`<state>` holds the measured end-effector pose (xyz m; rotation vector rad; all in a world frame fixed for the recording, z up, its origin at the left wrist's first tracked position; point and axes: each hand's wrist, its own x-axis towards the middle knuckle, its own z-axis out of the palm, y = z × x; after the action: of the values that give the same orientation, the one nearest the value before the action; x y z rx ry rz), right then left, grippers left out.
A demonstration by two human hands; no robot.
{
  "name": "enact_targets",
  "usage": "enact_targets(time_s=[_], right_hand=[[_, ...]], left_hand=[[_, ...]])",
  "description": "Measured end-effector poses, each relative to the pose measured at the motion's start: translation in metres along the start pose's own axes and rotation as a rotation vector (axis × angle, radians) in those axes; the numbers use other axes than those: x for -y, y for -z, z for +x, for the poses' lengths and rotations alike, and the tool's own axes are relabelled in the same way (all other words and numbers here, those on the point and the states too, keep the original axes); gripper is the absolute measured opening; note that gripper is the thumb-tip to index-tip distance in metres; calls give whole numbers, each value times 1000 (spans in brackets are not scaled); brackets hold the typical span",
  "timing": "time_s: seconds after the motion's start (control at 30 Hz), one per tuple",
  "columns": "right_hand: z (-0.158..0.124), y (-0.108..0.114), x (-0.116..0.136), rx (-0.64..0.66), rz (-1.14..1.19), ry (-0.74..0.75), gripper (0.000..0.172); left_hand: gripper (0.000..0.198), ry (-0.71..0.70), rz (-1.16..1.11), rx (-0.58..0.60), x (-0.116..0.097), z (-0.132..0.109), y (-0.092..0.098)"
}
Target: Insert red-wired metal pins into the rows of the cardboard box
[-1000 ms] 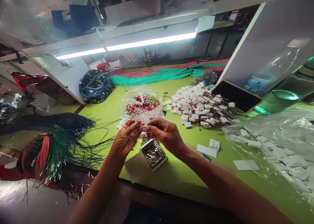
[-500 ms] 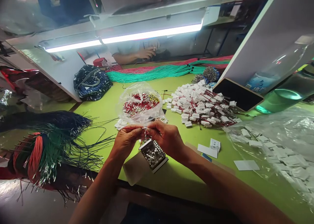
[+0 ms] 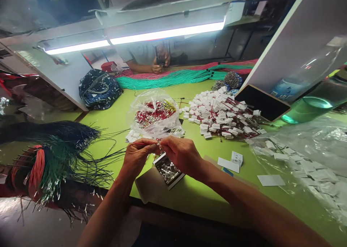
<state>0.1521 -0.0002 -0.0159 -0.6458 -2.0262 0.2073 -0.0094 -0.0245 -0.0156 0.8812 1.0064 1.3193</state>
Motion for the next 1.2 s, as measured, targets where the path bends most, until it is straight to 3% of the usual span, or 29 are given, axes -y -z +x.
enact_targets(time_s=[0.13,0.37,0.43,0.6,0.7,0.83,0.9,1.0,1.1,1.2], right_hand=[[0,-4,2,-10,47,-66,11],[15,11,-6,221,92,-118,11],[20,16,-8,235,83,-131,12],[23,26,-12,183,49,-185,16],[16,24,-19,234,25,-208,15],[6,15,-34,364,-158,-237,14],[3,11,-39,457,-330,-231,17],[2,11,-36,515,-524,-184,17],[1,15,-20,566,-514,-134,19],[-1,15,1,798,-373,-60,19]], left_hand=[[15,-31,-3,-22,3,-1,0],[17,-36,-14,-22,4,4,-1],[18,-45,-17,-15,1,6,0],[20,-95,-98,-175,-7,9,10],[22,-93,-18,-175,-9,10,18],[35,-269,111,-315,-9,13,27],[32,-329,124,-376,-10,14,29],[22,-319,135,-356,-11,13,28],[17,-299,136,-305,-11,11,24],[14,-285,108,-276,-11,9,22]])
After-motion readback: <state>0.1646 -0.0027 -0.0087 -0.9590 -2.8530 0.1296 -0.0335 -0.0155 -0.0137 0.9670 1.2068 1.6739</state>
